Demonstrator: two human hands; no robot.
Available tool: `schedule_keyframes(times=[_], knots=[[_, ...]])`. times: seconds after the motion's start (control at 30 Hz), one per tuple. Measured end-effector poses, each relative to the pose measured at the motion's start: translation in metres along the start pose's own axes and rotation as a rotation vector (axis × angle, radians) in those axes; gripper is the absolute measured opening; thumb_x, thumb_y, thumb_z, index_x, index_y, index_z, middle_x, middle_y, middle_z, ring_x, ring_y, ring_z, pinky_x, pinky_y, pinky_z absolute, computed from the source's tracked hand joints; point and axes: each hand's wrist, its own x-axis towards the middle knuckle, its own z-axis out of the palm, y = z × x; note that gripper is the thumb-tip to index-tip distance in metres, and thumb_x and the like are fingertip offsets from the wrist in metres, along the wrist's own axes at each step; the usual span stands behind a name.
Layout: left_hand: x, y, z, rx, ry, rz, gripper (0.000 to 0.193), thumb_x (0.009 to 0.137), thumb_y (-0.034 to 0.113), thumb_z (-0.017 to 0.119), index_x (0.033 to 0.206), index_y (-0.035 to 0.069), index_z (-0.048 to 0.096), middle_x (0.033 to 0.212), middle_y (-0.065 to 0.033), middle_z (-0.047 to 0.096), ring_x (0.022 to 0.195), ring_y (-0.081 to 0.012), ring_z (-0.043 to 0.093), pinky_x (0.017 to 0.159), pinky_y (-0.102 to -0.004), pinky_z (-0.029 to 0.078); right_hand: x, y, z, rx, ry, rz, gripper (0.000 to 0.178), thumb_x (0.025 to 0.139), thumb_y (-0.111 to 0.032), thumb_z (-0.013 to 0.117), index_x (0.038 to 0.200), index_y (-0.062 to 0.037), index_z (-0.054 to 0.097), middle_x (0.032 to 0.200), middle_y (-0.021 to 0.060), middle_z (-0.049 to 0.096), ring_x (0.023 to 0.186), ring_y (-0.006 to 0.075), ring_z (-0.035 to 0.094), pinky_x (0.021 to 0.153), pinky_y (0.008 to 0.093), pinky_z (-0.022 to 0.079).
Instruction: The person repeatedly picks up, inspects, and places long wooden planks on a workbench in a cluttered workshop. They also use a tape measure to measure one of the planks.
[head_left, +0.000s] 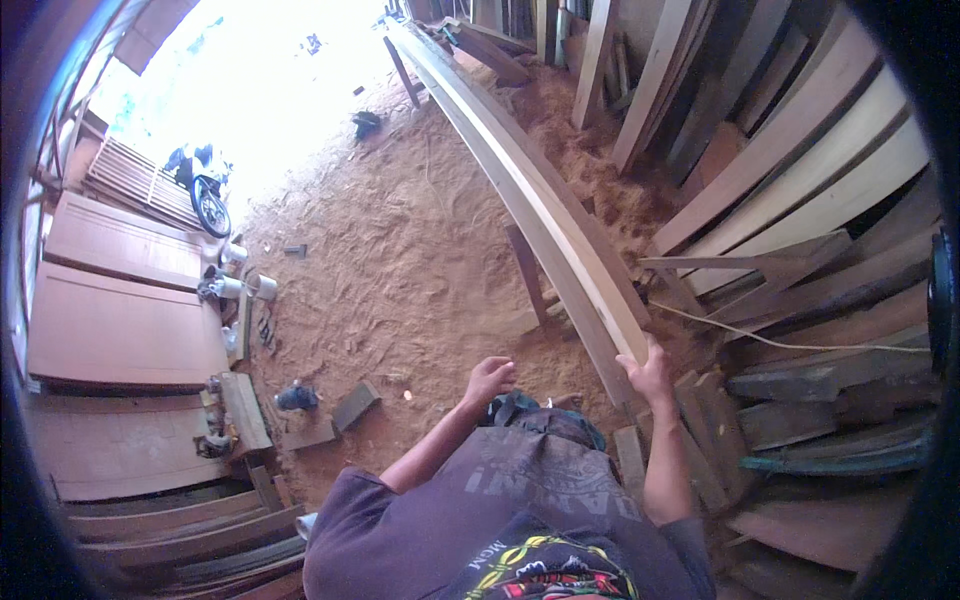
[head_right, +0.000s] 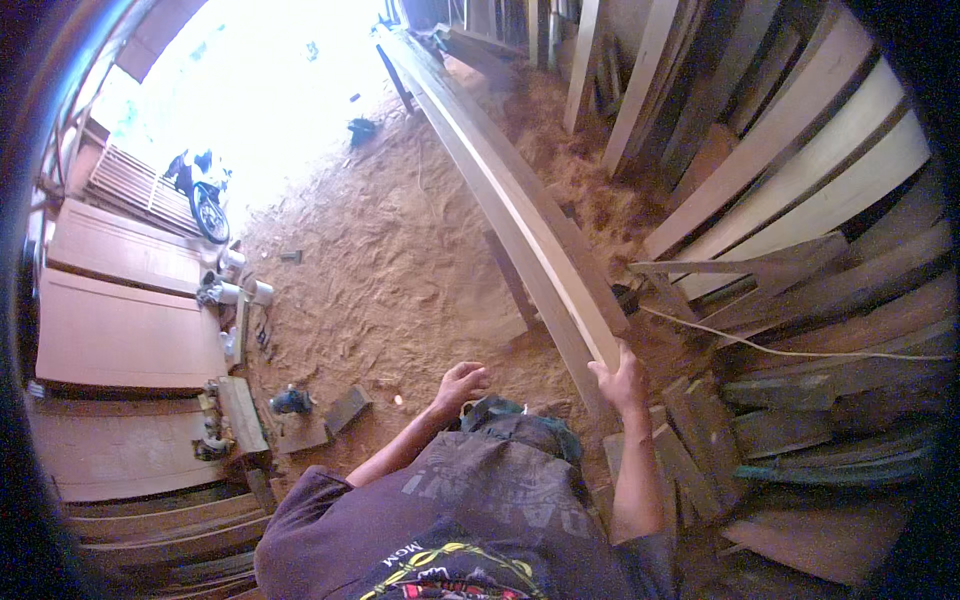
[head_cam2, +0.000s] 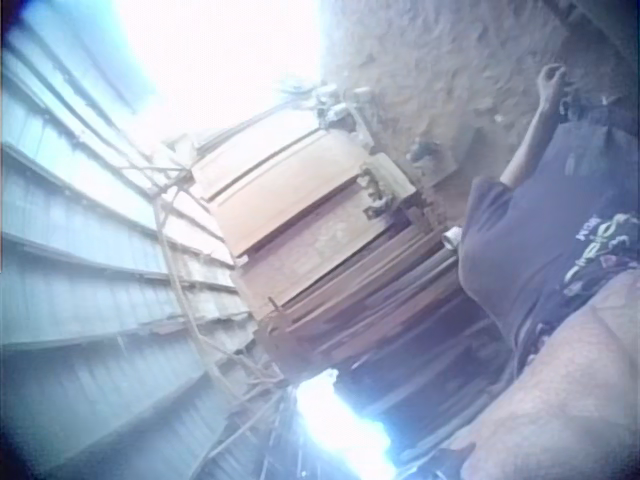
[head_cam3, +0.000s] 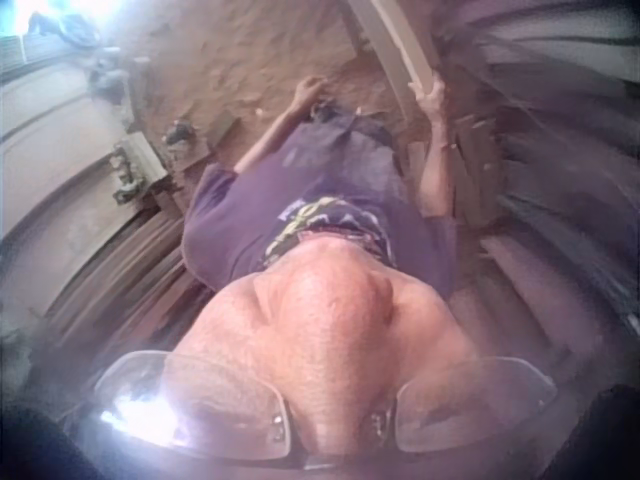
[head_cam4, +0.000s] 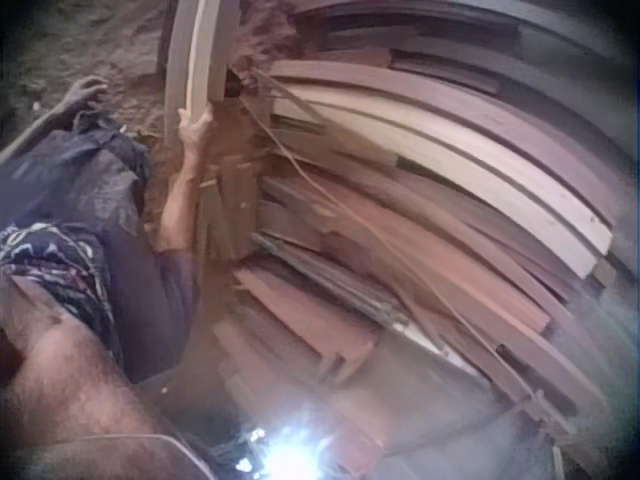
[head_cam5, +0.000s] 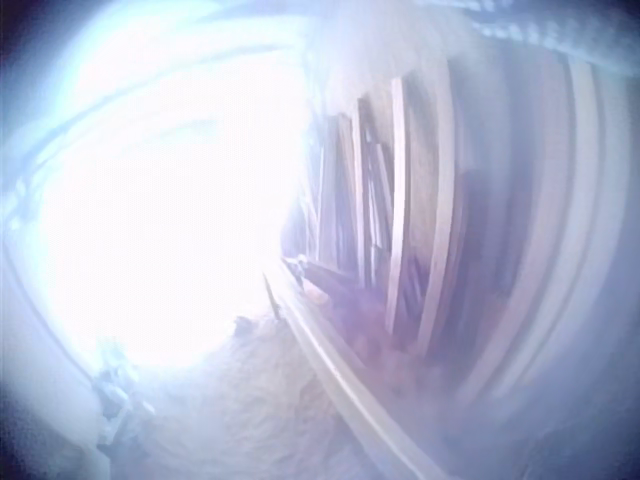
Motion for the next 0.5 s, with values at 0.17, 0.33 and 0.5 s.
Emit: schedule_keyframes(times=[0.17, 0.33, 0.5], knots=[[-0.004, -0.003, 0.041, 0.101, -0.290, 0.015, 0.045, 0.101, 0.035, 0.069, 0.133, 0.006, 0.059, 0.116, -0.0093, 0.069, 0.100, -0.0195, 0.068, 0.079, -0.0366, 0.058, -0.011, -0.012, 0.014, 0.152, -0.118, 0.066, 0.058, 0.076, -0.028, 0.086, 0.121, 0.0026, 0.067, 0.108, 0.0234, 0.074, 0.102, 0.0365, 0.073, 0.091, 0.0459, 0.057], [-0.026, 0.006, 0.074, -0.150, -0.475, -0.169, 0.060, 0.105, 0.056, 0.053, 0.142, 0.010, 0.055, 0.125, -0.0111, 0.068, 0.116, -0.0275, 0.067, 0.098, -0.0456, 0.054, -0.070, -0.085, 0.042, -0.257, -0.096, 0.038, 0.066, 0.074, -0.036, 0.088, 0.123, 0.0028, 0.067, 0.112, 0.0295, 0.072, 0.109, 0.0438, 0.070, 0.092, 0.0491, 0.056], [-0.054, 0.041, 0.082, -0.428, -0.660, -0.159, 0.056, 0.112, 0.040, 0.042, 0.135, -0.010, 0.054, 0.123, -0.0172, 0.068, 0.119, -0.0249, 0.064, 0.100, -0.0392, 0.054, -0.097, -0.182, 0.017, -0.179, -0.083, -0.104, 0.058, 0.079, -0.033, 0.086, 0.119, 0.0044, 0.067, 0.104, 0.0290, 0.073, 0.107, 0.0436, 0.071, 0.091, 0.0491, 0.056]])
